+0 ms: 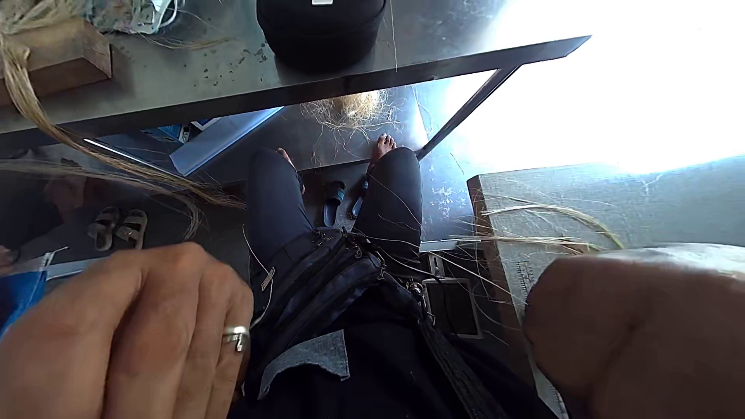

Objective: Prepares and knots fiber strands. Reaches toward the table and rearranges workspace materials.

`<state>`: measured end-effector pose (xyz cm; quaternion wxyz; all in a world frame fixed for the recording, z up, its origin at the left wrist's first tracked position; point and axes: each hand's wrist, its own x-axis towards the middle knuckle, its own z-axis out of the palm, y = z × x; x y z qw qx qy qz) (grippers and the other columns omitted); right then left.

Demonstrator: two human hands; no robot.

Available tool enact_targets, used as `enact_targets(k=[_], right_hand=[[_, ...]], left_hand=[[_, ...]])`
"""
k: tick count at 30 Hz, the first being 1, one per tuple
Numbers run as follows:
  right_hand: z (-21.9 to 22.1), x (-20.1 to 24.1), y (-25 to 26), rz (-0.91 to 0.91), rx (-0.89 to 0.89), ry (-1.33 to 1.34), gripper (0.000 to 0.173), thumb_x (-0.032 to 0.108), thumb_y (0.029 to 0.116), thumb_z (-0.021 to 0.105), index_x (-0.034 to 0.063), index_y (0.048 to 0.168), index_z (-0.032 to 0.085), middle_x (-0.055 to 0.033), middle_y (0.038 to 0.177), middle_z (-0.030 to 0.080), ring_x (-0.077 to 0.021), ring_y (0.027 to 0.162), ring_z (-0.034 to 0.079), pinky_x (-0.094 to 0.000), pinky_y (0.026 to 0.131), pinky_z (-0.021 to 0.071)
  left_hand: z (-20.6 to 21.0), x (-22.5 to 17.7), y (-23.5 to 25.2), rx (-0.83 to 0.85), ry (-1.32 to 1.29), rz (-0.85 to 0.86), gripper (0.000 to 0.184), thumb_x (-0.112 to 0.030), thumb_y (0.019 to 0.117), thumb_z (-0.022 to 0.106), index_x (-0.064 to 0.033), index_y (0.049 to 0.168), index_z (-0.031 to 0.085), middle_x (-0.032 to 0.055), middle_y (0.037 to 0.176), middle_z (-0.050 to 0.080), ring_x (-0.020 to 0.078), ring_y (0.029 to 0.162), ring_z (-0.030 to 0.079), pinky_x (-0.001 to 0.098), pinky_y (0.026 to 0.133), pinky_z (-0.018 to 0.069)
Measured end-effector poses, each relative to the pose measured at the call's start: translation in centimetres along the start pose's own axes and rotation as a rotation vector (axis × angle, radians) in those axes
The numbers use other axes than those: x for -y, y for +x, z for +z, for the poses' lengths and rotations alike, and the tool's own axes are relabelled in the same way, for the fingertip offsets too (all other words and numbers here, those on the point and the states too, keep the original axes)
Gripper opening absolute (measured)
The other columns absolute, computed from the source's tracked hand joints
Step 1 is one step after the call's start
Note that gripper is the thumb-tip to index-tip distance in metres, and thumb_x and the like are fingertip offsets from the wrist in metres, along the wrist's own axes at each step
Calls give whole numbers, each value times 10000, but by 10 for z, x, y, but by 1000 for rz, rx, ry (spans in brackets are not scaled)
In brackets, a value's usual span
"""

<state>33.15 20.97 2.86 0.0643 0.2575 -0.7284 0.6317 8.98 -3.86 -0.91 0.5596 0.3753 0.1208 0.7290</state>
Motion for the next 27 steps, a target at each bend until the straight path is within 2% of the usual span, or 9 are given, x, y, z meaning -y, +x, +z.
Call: enact_targets(k=[3,4,6,10,13,16,18,22,27], right_hand=[[-8,-17,-8,-2,-147,-66,312,342,1030,601,91,896,730,16,883,698,-75,846,661,-235,712,553],[-18,-25,-5,4,-200,-168,302,356,1039,595,106,945,736,36,956,723,-84,921,686,-258,779,602],[-43,-39,11,93,-270,-436,238,279,1031,595,84,1027,732,39,999,717,-73,919,685,-259,782,617],[-46,-97,36,347,-374,-687,163,187,1019,602,96,1034,737,16,965,695,-52,797,671,-247,698,609],[-26,-149,49,252,-348,-641,170,95,984,637,46,1107,744,-70,1133,691,-87,778,650,-259,673,589],[-8,-190,52,201,-343,-718,352,55,956,672,30,1308,673,-161,1370,606,-173,914,696,-320,761,621],[-6,-206,48,229,-349,-762,402,51,962,670,21,1361,632,-180,1305,617,-218,931,698,-366,805,621],[-16,-214,39,349,-477,-586,113,56,996,625,9,1055,709,-79,860,714,-137,695,688,-315,662,618],[-42,-219,29,647,-485,1,138,91,1041,600,-19,1067,680,-95,832,748,-150,601,699,-287,501,588]], left_hand=[[-43,17,20,-22,127,159,184,-160,1041,555,-111,915,680,30,783,710,101,583,671,206,520,558],[-64,24,29,-103,199,177,177,-205,1069,508,-150,970,645,9,837,683,61,532,606,163,454,506],[-102,41,35,-356,426,97,251,-291,1115,378,-196,995,576,-49,764,560,24,458,422,144,398,370],[-145,80,35,-691,740,-59,211,-289,1113,418,-192,1050,594,-50,645,442,32,429,321,160,393,304],[-150,90,27,-702,927,-127,158,-267,1095,487,-167,1056,603,-12,620,444,64,403,320,181,367,294],[-144,87,21,-541,1033,-154,124,-237,1074,532,-137,1061,605,22,660,503,88,435,393,189,383,338],[-140,85,22,-455,1059,-168,102,-209,1061,568,-119,1044,612,42,679,533,100,446,423,195,390,352],[-145,84,24,-442,1040,-190,99,-153,1064,541,-81,1042,606,55,694,576,130,479,520,231,432,467],[-159,74,39,-484,1061,-196,124,-128,1067,530,-45,1056,621,44,742,640,145,585,646,293,560,600]])
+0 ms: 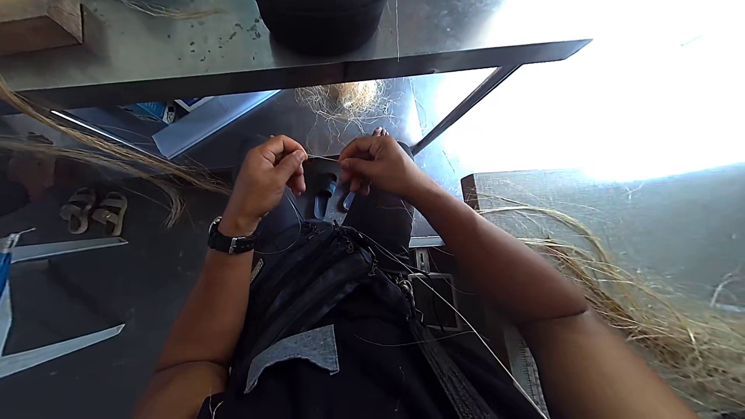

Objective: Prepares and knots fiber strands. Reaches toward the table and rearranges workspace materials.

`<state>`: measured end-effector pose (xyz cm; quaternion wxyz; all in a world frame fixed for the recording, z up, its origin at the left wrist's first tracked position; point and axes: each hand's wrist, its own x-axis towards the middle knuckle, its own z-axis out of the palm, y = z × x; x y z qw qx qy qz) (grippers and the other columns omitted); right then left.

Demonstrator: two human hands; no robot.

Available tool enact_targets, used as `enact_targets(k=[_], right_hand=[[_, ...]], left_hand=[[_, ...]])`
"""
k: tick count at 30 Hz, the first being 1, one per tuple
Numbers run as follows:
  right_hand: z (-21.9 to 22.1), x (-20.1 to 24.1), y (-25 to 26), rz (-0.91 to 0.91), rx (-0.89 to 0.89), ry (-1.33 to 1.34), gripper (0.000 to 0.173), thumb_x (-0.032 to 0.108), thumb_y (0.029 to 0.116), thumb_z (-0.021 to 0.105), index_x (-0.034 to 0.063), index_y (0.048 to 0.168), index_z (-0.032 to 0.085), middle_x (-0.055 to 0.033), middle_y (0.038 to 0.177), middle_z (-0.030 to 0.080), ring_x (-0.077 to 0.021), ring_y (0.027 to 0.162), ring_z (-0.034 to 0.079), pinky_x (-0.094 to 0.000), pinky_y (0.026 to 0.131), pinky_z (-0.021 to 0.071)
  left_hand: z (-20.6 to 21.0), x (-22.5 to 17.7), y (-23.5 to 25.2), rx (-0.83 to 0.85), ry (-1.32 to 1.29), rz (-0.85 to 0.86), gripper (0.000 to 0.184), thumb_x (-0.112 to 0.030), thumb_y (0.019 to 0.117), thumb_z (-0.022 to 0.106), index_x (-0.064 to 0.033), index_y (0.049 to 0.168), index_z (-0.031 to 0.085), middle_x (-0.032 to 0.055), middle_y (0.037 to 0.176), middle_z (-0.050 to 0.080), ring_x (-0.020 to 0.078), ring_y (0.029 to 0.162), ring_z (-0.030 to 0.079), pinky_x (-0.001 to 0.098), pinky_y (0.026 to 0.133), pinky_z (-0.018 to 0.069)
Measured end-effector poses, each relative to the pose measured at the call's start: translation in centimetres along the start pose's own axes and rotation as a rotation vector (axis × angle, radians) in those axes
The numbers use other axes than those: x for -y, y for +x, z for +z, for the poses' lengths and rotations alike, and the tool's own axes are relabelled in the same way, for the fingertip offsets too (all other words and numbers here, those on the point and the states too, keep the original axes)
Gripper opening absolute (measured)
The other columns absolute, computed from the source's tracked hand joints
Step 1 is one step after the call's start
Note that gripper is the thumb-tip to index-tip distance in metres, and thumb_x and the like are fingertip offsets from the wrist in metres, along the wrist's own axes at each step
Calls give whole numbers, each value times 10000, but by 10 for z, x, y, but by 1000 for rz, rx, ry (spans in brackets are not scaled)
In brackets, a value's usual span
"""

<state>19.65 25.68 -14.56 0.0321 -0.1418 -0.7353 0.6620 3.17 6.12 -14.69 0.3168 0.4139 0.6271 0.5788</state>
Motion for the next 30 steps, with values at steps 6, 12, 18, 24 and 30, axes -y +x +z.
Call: enact_targets(k=[6,12,18,24,30], right_hand=[[-9,0,0,166,140,329,169,109,1054,567,-2,1030,693,-67,828,752,-32,467,544,-174,399,419],[-2,0,-3,88,219,628,231,82,1073,459,-2,1082,674,-73,802,713,-57,533,591,-192,476,493],[-1,-4,1,23,85,762,324,73,1080,385,7,1263,644,-71,823,701,-90,585,615,-223,532,532],[2,-8,4,57,-94,691,349,67,1084,398,21,1349,620,-100,829,700,-119,591,624,-241,532,537],[10,-14,6,100,-103,561,350,64,1073,442,45,1380,610,-106,791,680,-128,551,614,-262,497,539]], left_hand=[[-13,4,15,-130,75,5,134,-129,1065,531,-46,1028,629,21,768,668,136,651,682,302,649,621],[1,13,16,-153,39,-26,140,-146,1073,513,-46,1041,605,36,759,638,145,590,639,305,560,595],[33,32,14,-117,248,23,181,-199,1056,546,-57,1052,659,17,764,630,99,603,560,267,550,478],[57,20,0,-91,523,189,167,-203,1073,549,-74,1113,647,55,784,608,140,594,546,311,550,483],[64,17,3,-99,641,216,214,-186,1079,531,-79,1194,676,70,895,705,166,738,675,375,669,566]])
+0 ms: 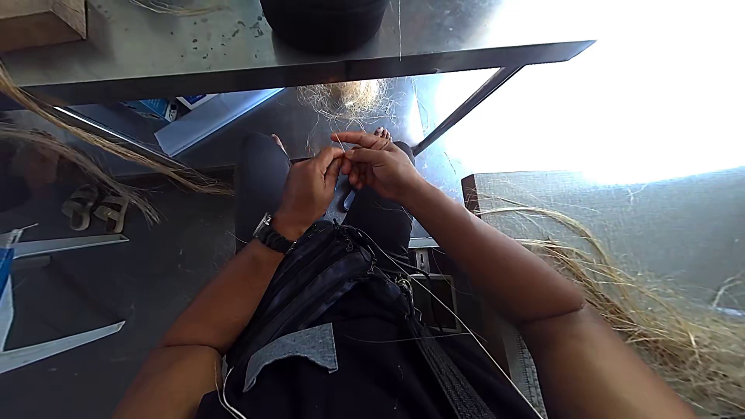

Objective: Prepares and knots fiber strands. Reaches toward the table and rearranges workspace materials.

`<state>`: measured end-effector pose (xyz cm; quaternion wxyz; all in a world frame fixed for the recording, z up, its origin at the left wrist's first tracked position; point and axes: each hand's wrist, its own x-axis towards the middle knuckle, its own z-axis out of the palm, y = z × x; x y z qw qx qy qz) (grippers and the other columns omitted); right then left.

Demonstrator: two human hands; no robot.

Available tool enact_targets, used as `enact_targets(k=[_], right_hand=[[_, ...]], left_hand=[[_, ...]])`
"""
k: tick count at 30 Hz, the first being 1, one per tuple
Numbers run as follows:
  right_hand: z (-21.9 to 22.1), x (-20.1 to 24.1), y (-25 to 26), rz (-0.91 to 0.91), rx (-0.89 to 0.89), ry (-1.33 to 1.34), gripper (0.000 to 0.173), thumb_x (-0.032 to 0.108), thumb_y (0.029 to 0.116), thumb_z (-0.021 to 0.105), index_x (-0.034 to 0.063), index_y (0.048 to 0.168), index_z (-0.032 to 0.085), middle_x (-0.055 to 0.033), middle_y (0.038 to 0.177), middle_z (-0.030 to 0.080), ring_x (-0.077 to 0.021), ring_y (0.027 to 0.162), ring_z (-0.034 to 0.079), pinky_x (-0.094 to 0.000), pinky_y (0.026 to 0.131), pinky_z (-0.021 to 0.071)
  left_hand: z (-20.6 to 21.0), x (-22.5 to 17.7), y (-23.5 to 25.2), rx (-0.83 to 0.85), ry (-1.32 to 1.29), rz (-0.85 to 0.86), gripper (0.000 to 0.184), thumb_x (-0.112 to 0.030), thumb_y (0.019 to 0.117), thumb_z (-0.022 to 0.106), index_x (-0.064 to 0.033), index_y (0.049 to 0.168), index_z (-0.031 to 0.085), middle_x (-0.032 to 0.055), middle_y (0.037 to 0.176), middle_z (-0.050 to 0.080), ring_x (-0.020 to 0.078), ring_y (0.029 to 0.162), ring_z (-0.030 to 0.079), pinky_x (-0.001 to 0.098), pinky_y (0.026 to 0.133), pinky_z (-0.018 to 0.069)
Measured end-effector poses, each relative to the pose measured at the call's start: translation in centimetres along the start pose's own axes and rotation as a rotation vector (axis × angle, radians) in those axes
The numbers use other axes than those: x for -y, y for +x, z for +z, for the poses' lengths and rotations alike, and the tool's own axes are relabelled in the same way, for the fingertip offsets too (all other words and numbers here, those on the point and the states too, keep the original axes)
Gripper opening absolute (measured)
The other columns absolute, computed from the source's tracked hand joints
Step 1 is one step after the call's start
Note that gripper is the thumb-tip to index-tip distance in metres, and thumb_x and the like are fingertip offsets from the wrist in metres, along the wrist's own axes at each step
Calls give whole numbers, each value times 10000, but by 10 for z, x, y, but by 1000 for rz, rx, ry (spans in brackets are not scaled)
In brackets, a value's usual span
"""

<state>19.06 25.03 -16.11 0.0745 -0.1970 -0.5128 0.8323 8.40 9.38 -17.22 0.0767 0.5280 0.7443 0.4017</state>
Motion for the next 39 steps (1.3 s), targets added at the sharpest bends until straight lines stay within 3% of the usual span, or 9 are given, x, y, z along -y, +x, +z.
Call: enact_targets(k=[3,8,17,23,27,31,34,39], right_hand=[[0,-3,1,2,-11,-27,337,63,1069,454,40,1357,629,-94,763,667,-127,539,603,-268,494,538],[-3,-1,2,24,-25,-37,297,74,1071,466,23,1308,639,-91,765,656,-126,542,591,-264,492,527],[-6,0,3,79,2,-17,298,98,1085,435,30,1300,630,-87,774,648,-128,542,592,-264,496,533],[-6,0,3,104,1,13,296,96,1084,413,39,1279,628,-86,780,652,-129,550,599,-266,496,533],[-6,0,3,111,-14,81,193,75,1073,451,62,1205,591,-84,767,630,-132,541,586,-261,489,522],[-4,0,1,128,-66,112,72,65,1058,496,66,1126,521,-86,752,625,-144,541,590,-274,496,523],[-4,-1,1,109,-36,87,71,70,1061,505,51,1117,545,-91,761,643,-142,547,607,-273,507,542],[-3,-7,2,-43,-23,-76,172,65,1062,529,-7,1202,598,-107,795,684,-136,565,635,-272,527,567]], left_hand=[[1,1,-2,14,43,2,245,-189,1084,516,-84,1241,671,84,942,725,190,785,705,404,687,582],[3,5,-4,28,41,-12,295,-182,1080,511,-94,1318,662,83,940,732,191,729,689,417,650,575],[3,3,-6,65,7,-73,344,-172,1065,539,-99,1390,626,67,749,649,170,544,552,372,519,488],[3,4,-6,57,19,-51,336,-155,1065,524,-101,1376,640,83,867,708,175,618,618,382,575,532],[-4,0,-15,55,11,-10,356,-153,1066,526,-107,1409,612,100,863,699,181,581,592,366,539,506],[-2,6,-9,63,-12,-4,355,-136,1066,515,-113,1402,627,91,986,740,168,700,669,375,634,558],[-2,9,-7,56,-26,-10,346,-127,1062,514,-111,1384,641,82,913,720,156,635,622,360,586,529],[-5,11,-7,38,-47,-6,326,-102,1055,519,-92,1347,663,83,963,728,132,675,633,329,625,537]])
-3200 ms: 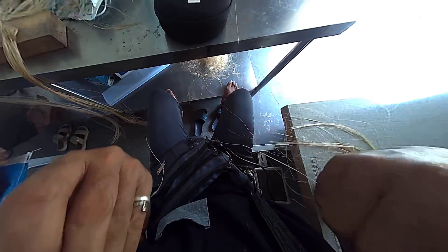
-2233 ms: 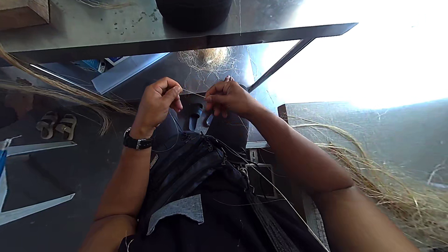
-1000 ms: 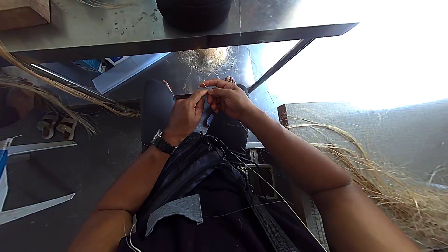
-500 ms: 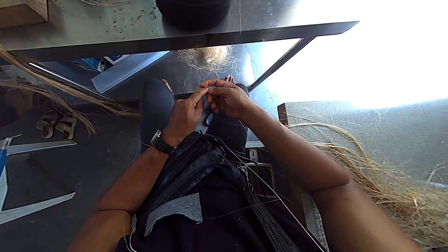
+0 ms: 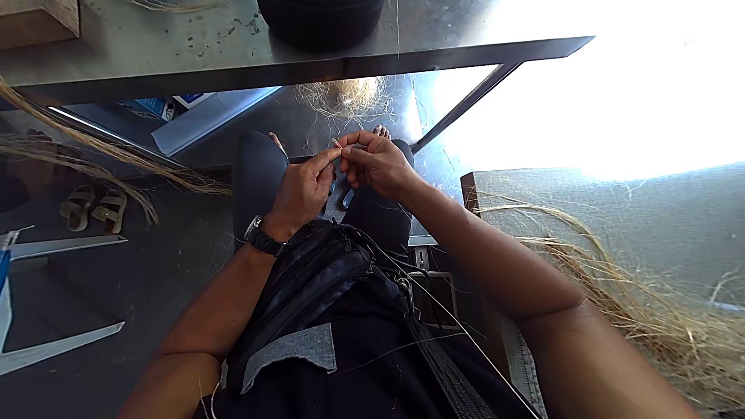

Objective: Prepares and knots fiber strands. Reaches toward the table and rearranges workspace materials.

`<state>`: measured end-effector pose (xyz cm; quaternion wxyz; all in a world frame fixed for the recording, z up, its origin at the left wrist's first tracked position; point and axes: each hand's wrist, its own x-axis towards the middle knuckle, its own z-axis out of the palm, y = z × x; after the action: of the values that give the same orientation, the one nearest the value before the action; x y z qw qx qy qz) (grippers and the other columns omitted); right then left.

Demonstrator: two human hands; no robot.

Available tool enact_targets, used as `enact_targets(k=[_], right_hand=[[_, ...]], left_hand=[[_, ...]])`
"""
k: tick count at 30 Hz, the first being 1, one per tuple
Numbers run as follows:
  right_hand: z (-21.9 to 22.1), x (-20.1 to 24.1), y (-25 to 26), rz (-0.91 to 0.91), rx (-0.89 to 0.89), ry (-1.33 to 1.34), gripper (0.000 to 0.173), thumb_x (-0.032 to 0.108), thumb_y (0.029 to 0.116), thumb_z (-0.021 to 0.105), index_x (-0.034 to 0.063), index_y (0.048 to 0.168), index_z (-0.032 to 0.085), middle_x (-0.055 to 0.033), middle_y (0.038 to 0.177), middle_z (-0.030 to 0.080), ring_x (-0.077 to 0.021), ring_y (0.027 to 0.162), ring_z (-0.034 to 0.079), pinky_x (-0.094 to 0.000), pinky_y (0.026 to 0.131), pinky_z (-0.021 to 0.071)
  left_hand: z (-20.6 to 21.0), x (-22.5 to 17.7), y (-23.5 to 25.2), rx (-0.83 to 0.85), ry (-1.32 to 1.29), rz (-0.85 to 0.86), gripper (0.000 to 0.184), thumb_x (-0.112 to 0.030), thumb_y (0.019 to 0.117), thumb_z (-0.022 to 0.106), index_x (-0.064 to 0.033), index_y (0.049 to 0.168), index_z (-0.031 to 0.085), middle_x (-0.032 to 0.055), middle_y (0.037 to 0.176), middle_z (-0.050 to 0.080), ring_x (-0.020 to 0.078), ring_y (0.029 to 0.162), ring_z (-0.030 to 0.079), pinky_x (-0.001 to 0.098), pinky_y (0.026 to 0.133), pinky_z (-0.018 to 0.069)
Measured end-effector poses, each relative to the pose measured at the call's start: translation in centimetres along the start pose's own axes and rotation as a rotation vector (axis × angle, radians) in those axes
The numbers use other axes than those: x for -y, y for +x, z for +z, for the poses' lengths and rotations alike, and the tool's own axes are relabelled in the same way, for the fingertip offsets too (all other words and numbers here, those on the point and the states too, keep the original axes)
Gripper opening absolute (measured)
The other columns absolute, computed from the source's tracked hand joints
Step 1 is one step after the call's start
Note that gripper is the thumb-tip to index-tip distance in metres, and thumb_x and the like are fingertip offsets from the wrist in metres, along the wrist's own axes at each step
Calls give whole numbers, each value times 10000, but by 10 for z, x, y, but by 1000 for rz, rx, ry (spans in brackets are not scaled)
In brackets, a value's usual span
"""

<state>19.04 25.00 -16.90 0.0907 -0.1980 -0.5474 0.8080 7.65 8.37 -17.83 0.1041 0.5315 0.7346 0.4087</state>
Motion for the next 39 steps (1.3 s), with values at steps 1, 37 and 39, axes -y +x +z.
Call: enact_targets(k=[1,37,39], right_hand=[[1,-1,0,-26,-10,-30,180,62,1059,533,-19,1201,610,-110,795,690,-138,565,638,-274,527,569],[5,2,-4,55,18,-24,151,98,1041,590,-29,1031,670,-106,806,721,-117,556,632,-247,495,540],[6,2,-4,44,3,-44,150,98,1040,593,-28,1030,673,-105,805,722,-119,553,630,-247,490,537]], left_hand=[[0,1,0,1,-1,-1,321,-101,1056,518,-89,1341,666,85,970,727,131,680,631,326,629,536],[0,10,27,-87,-175,-79,251,-249,1065,552,-91,953,713,-24,701,618,49,591,568,232,565,484],[0,10,27,-91,-191,-83,250,-245,1067,545,-91,953,706,-24,705,617,54,587,569,237,559,487]])
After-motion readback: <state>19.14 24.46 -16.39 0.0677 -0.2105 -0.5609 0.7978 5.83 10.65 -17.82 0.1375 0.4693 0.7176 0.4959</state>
